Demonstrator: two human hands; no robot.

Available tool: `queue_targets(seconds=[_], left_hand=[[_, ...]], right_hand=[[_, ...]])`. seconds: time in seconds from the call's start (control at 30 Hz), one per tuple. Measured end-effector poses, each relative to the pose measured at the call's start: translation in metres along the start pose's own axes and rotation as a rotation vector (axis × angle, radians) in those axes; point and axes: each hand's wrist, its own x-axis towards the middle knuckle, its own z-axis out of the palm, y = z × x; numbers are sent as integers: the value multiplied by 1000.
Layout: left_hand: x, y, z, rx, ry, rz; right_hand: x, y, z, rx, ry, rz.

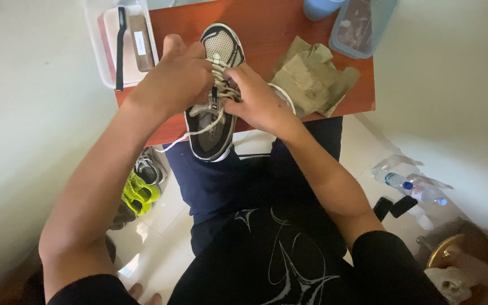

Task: The person laces a white and black sneaker placed on a wooden table. They thread the white laces through the eyelets, pull them tight, and tie a knot at the top.

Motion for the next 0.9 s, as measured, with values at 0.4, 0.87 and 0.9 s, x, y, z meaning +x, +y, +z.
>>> queue_targets(seconds=[0.4, 0.87, 0.9], left_hand=[[-74, -59, -42, -230, -65, -239], [-93, -37, -16, -442, 91, -282], [-77, -26, -23, -476, 111, -232]], right_hand=[[-4, -2, -3, 85, 42, -1], [-20, 1, 11, -243, 367, -162], [-24, 0, 12, -222, 398, -158]])
